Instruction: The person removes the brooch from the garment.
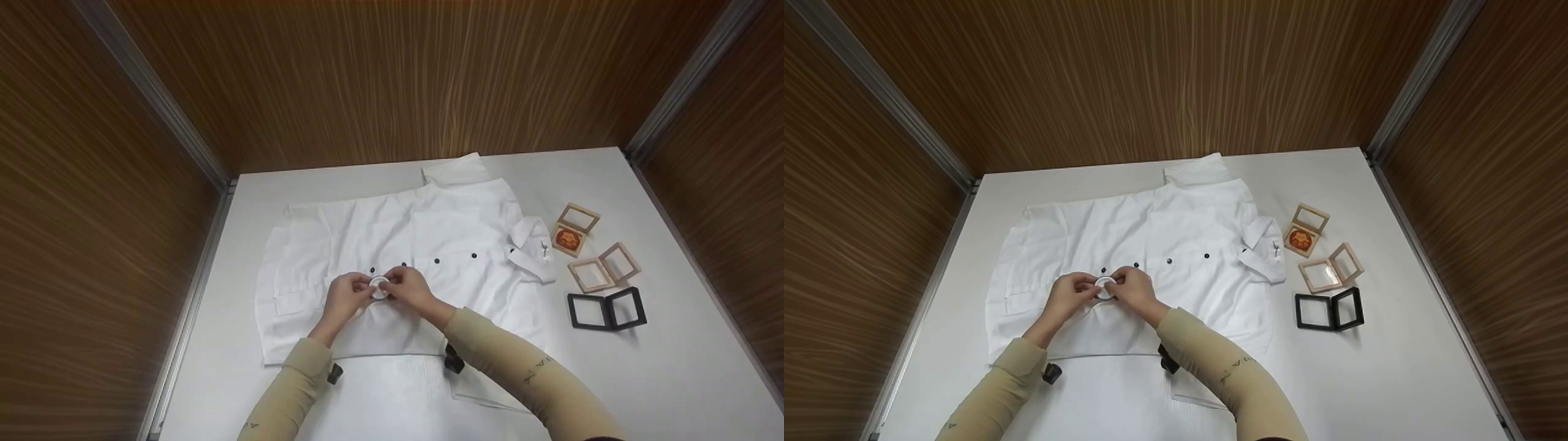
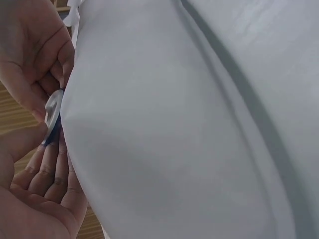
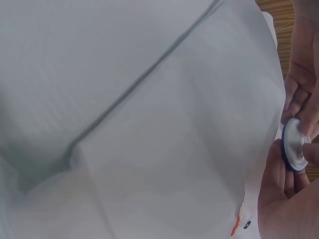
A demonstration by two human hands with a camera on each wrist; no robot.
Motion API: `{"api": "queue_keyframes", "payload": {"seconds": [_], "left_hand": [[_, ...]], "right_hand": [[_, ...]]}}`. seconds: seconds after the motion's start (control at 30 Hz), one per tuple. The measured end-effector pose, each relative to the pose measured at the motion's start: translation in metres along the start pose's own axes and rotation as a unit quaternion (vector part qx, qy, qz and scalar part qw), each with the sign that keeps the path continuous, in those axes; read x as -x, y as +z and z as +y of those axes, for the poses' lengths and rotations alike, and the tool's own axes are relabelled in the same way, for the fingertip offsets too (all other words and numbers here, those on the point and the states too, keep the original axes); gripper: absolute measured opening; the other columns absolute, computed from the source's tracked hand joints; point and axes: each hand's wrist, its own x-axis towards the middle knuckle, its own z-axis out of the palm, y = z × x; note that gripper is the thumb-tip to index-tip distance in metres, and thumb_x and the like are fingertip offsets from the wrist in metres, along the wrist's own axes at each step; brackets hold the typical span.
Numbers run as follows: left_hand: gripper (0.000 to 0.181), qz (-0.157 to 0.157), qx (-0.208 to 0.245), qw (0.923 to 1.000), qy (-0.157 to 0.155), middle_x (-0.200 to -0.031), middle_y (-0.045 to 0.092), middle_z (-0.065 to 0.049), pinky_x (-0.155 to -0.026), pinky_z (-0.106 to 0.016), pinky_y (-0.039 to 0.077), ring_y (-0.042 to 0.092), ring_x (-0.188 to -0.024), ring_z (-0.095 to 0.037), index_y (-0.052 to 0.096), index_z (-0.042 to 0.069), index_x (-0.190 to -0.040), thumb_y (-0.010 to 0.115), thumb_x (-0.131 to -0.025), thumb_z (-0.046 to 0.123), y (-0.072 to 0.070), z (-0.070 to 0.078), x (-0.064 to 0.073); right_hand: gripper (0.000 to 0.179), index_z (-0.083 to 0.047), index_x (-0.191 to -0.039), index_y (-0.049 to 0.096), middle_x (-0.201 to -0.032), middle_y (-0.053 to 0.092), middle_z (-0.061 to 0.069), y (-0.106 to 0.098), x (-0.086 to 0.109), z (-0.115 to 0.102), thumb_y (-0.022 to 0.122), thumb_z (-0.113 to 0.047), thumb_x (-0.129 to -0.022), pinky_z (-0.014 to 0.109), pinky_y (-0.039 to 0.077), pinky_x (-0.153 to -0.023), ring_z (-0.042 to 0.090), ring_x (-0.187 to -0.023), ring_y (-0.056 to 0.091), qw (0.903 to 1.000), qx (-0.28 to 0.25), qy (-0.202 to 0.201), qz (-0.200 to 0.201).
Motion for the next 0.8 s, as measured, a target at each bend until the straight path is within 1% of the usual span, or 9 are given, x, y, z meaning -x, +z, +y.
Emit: {"api": "queue_keyframes", "payload": {"seconds": [0.17,0.3,0.47,0.53,0.67,0.8], "left_hand": [[0.016,0.006,0.007,0.9999,0.012,-0.097,0.08,-0.015,-0.084,-0.037,0.064,0.076,-0.09,-0.025,0.077,-0.001,-0.108,0.079,-0.094,0.006,-0.0015,-0.0002,-0.0008],[0.015,0.011,0.016,0.9995,0.024,-0.098,0.08,-0.015,-0.085,-0.037,0.064,0.077,-0.092,-0.027,0.077,-0.001,-0.108,0.078,-0.094,0.005,-0.0028,-0.0002,-0.0008],[0.013,0.024,0.013,0.9991,0.033,-0.097,0.08,-0.015,-0.085,-0.038,0.064,0.077,-0.092,-0.028,0.078,0.0,-0.105,0.08,-0.093,0.003,-0.0028,0.0008,-0.0005],[0.013,0.028,0.011,0.9988,0.038,-0.097,0.08,-0.015,-0.086,-0.04,0.064,0.078,-0.092,-0.029,0.078,0.0,-0.105,0.08,-0.092,0.003,-0.002,0.0016,0.0],[0.013,0.036,-0.002,0.9979,0.053,-0.096,0.08,-0.014,-0.085,-0.041,0.064,0.077,-0.091,-0.028,0.078,0.001,-0.105,0.08,-0.092,0.004,-0.0006,0.0032,0.0018],[0.013,0.042,-0.016,0.9968,0.066,-0.098,0.081,-0.012,-0.086,-0.04,0.064,0.078,-0.092,-0.027,0.078,0.002,-0.106,0.079,-0.093,0.004,0.0008,0.0042,0.0026]], "right_hand": [[0.017,0.005,-0.104,0.076,-0.095,0.077,0.016,-0.0013,-0.0009,0.0004,0.071,-0.011,-0.098,0.022,0.062,-0.071,0.013,-0.076,0.072,0.9996,0.017,-0.013,0.016],[0.018,0.005,-0.102,0.076,-0.093,0.076,0.015,-0.0021,-0.0009,0.0008,0.071,-0.012,-0.099,0.019,0.059,-0.068,0.01,-0.073,0.068,0.9996,0.01,-0.013,0.024],[0.019,0.005,-0.1,0.076,-0.088,0.075,0.013,-0.0034,0.0011,0.0016,0.071,-0.014,-0.099,0.019,0.057,-0.065,0.013,-0.072,0.07,0.9995,0.003,-0.013,0.03],[0.02,0.003,-0.099,0.076,-0.086,0.074,0.011,-0.0041,0.0016,0.0019,0.072,-0.016,-0.099,0.018,0.055,-0.063,0.014,-0.072,0.071,0.9993,0.008,-0.011,0.034],[0.021,0.001,-0.097,0.076,-0.082,0.075,0.013,-0.0053,0.0014,0.003,0.073,-0.02,-0.098,0.017,0.052,-0.059,0.015,-0.071,0.071,0.9988,0.021,-0.005,0.043],[0.022,0.001,-0.097,0.076,-0.083,0.077,0.014,-0.0065,0.0011,0.0026,0.073,-0.021,-0.099,0.019,0.055,-0.059,0.014,-0.069,0.071,0.9985,0.027,0.002,0.048]]}}
